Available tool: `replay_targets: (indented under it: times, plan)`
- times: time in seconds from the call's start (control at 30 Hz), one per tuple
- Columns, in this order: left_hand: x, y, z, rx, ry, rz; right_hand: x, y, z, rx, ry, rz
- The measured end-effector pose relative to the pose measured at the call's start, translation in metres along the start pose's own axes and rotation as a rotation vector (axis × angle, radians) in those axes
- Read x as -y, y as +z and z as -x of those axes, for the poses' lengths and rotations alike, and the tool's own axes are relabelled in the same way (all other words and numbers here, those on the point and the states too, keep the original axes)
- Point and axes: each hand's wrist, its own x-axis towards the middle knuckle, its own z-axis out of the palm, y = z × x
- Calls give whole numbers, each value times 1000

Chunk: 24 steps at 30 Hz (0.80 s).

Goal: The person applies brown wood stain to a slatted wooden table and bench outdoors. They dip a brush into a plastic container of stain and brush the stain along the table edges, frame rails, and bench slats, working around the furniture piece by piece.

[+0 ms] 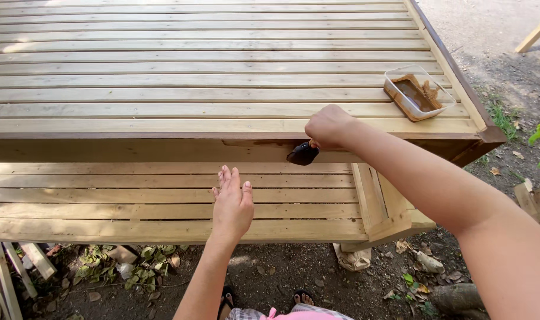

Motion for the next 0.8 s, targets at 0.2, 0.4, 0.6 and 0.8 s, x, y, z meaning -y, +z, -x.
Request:
replay_targets:
  times: [0.2,0.4,0.6,0.8]
  plan:
    - [-3,31,-1,-37,-36,46,12,17,-45,-17,-48,284]
    - [2,47,5,-45,-54,108,-67,49,52,132,151,316]
    - [3,45,16,-94,-111,133,-42,30,16,127,-42,395]
    - [2,39,4,-163,-103,168,65,-26,-85,-132,-194,293]
